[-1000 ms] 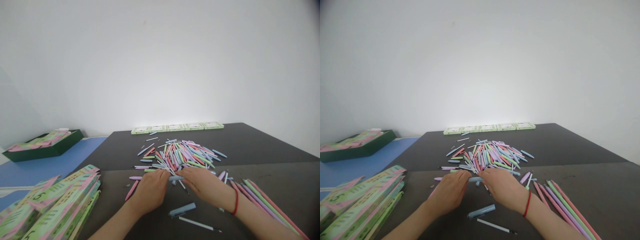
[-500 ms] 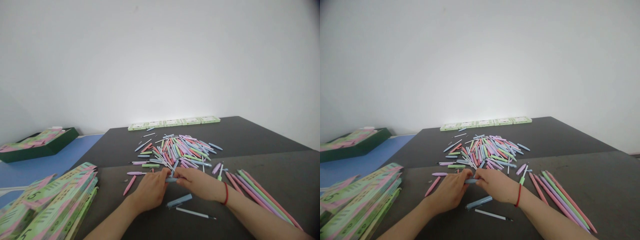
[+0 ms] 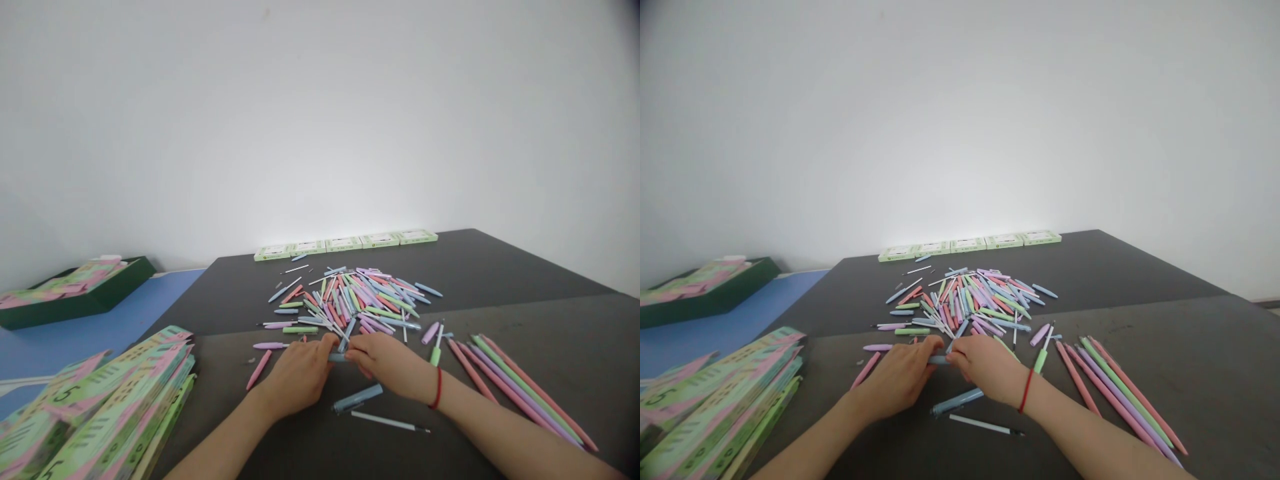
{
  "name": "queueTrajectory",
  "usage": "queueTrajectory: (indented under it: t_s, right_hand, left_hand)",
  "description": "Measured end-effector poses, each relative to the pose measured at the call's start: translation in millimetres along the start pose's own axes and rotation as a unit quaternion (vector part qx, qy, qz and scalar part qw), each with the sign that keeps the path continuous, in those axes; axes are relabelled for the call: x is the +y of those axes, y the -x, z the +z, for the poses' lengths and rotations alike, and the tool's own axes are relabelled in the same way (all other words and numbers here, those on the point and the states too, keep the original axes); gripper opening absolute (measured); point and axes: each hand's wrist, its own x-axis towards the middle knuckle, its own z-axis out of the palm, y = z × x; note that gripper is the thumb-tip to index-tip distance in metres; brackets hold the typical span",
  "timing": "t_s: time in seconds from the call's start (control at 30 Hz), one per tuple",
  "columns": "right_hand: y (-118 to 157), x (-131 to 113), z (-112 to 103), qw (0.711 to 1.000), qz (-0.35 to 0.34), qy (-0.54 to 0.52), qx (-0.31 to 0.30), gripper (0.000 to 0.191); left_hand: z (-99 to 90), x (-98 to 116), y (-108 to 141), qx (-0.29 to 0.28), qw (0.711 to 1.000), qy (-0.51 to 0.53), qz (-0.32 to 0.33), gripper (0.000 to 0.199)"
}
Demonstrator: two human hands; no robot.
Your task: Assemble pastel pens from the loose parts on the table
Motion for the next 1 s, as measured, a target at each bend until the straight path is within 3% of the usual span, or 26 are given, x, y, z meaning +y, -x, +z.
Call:
queueTrajectory:
  t_s: [0.1, 0.2, 0.3, 0.43, 0.57, 0.63, 0.77, 0.87, 0.93, 1.0]
  right_hand:
    - [-0.9, 0.8, -0.1, 0.999, 0.006, -0.037, -0.028, 0.033]
    - [0.8, -0.2, -2.9, 1.0, 0.014, -0.02, 0.012, 0.014]
    - [1.4, -1.9, -4.2, 0.999, 0.01, 0.027, 0.039, 0.015]
    - [0.7, -3.5, -2.2, 1.0, 0.007, -0.01, -0.014, 0.038]
    - [1.8, -3.5, 0.7, 0.998, 0.005, -0.003, 0.055, 0.016]
    - [0.7, -1.2, 3.0, 0.997, 0.011, -0.045, 0.055, 0.014]
    - [-5.9, 8.3, 6.2, 0.991, 0.022, -0.135, -0.003, 0.036]
    - [-9.6, 13.7, 4.3, 0.989, 0.028, -0.147, -0.006, 0.036]
    - [-9.9, 14.6, 1.7, 0.989, 0.029, -0.146, 0.004, 0.035]
    - [-8.9, 14.0, -0.7, 0.989, 0.027, -0.142, 0.017, 0.032]
  left_hand:
    - [2.1, -2.3, -1.0, 0.007, 1.0, 0.011, 0.013, 0.02]
    - [1.7, -3.7, -2.0, 0.005, 1.0, 0.02, 0.015, 0.019]
    - [0.3, -4.0, -1.7, 0.006, 0.999, 0.034, 0.011, 0.02]
    - [0.5, -4.5, -0.3, 0.018, 0.998, 0.051, 0.012, 0.032]
    - [3.1, -4.3, -0.1, 0.022, 0.998, 0.051, -0.005, 0.048]
    - [3.5, -3.0, -0.1, 0.026, 0.998, 0.054, -0.009, 0.056]
    - [-1.5, -2.8, 1.6, 0.054, 0.995, 0.087, 0.009, 0.064]
    - [-9.3, -8.3, 3.3, 0.077, 0.993, 0.085, 0.026, 0.047]
    - [-13.7, -12.9, 3.6, 0.061, 0.996, 0.063, 0.03, 0.024]
    - [-15.3, -15.9, 2.5, 0.036, 0.998, 0.037, 0.031, 0.022]
